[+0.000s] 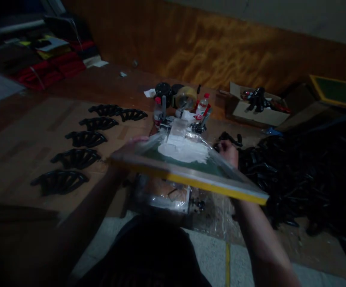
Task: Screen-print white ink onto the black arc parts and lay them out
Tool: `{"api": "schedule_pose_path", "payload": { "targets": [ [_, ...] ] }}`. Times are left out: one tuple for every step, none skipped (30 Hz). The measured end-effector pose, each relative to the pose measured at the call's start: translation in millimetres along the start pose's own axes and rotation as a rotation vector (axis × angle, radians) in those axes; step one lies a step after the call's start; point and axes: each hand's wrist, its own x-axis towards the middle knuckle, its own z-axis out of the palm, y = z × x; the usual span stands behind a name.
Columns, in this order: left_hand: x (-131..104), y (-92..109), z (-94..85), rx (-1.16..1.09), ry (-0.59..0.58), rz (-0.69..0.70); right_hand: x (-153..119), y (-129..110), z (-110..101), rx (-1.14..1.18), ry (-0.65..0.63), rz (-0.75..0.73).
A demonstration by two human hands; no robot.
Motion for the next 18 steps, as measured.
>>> {"api": "schedule_pose_path", "payload": {
  "targets": [
    [7,4,3.4,-0.042,-0.001,0.013,-11,11,7,0.005,-0.03,0.037],
    [14,7,6.8,-0.092,-0.006,0.022,-25,17,17,0.005,-0.078,0.045],
    [19,8,9.9,-0.146,-0.014,0.032,-40,19,28,0.002,-0.138,0.032],
    [21,7,12.8,-0.197,-0.019,0.039,-56,16,40,-0.001,-0.2,0.008],
    [22,6,15.3,-0.239,-0.02,0.037,-72,11,51,-0.001,-0.265,-0.02],
    [22,3,17.4,-0.267,-0.016,0.024,-86,4,61,0.004,-0.334,-0.056],
    [19,1,19.2,-0.286,-0.01,0.0,-98,-4,70,0.01,-0.395,-0.099],
    [16,-2,20.6,-0.299,0.001,-0.033,-108,-11,77,0.013,-0.442,-0.142],
    [11,-5,21.6,-0.307,0.01,-0.069,-115,-17,82,0.008,-0.477,-0.184],
    [6,-8,22.3,-0.307,0.011,-0.104,-121,-21,86,-0.006,-0.503,-0.219],
    [1,-10,22.6,-0.297,0.01,-0.136,-124,-24,89,-0.026,-0.516,-0.242],
    [-5,-13,22.6,-0.278,0.002,-0.166,-126,-25,91,-0.048,-0.518,-0.251],
    [-10,-15,22.5,-0.254,-0.01,-0.196,-128,-26,92,-0.068,-0.512,-0.252],
    [-15,-18,22.4,-0.232,-0.024,-0.222,-128,-26,92,-0.082,-0.508,-0.249],
    [-20,-21,22.4,-0.218,-0.033,-0.244,-128,-25,92,-0.091,-0.505,-0.244],
    [-24,-25,22.8,-0.214,-0.032,-0.26,-128,-25,92,-0.093,-0.506,-0.238],
    [-27,-29,23.5,-0.219,-0.027,-0.272,-128,-25,92,-0.091,-0.507,-0.233],
    [-29,-34,24.6,-0.225,-0.018,-0.279,-128,-25,92,-0.084,-0.506,-0.231]
  ]
}}
